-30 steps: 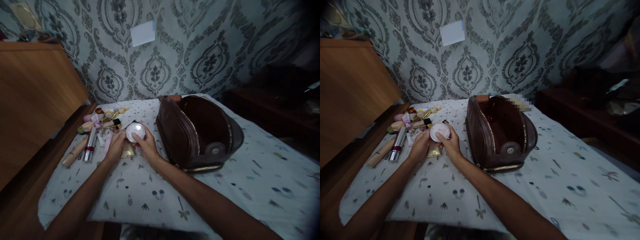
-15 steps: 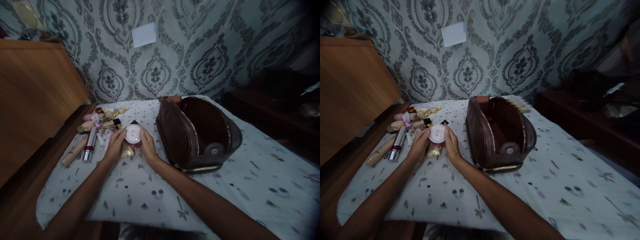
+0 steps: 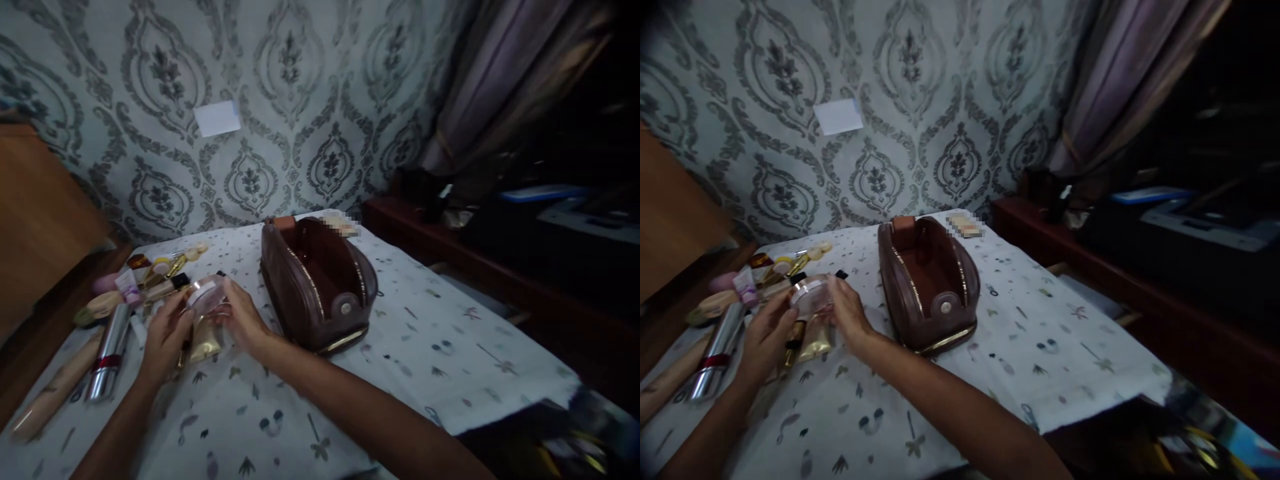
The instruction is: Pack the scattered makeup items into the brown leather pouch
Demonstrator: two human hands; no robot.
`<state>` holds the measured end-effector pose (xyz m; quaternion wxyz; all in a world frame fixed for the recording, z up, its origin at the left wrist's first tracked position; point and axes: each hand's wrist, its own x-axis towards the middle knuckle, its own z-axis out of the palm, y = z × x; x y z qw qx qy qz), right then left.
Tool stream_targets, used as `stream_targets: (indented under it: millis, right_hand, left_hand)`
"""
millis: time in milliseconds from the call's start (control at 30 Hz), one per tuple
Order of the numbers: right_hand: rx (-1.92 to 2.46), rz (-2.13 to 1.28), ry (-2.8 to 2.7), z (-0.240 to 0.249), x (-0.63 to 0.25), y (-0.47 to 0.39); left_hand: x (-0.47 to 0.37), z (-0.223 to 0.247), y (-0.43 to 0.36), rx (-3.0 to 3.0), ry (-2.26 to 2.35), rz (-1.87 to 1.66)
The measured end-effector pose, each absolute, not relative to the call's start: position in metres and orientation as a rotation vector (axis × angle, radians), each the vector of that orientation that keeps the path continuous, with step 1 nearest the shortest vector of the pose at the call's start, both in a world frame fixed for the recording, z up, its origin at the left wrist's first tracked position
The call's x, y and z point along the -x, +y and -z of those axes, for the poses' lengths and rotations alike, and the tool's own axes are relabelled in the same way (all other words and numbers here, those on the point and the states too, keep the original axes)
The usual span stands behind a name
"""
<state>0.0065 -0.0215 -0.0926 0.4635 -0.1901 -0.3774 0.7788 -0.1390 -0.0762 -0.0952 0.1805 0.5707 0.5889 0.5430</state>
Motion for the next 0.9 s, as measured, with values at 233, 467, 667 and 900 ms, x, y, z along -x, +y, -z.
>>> stream_targets:
  millis: [233,467,667,900]
  right_hand:
    - [0.48,-2.027,-0.801,0.081,-0.014,-0.028]
    - [0.562,-2.079,-0.941,0.077,-0.028,-0.033]
    - [0.555,-2.154,-1.094,0.075,-0.044,-0.039]
    - [0.51,-1.97,-1.351,0.042,-0.089,-0.062]
  left_hand:
    - [0.162,0.09,-0.072,-1.7,1.593,-1.423]
    - [0.166,0.088,-0.069,-1.561,1.406,-1.532]
    - [0.146,0.083,-0.076,-1.5,1.409,-1.507]
    - [0.124,0.064,-0.073,-1.575,1.426,-1.602]
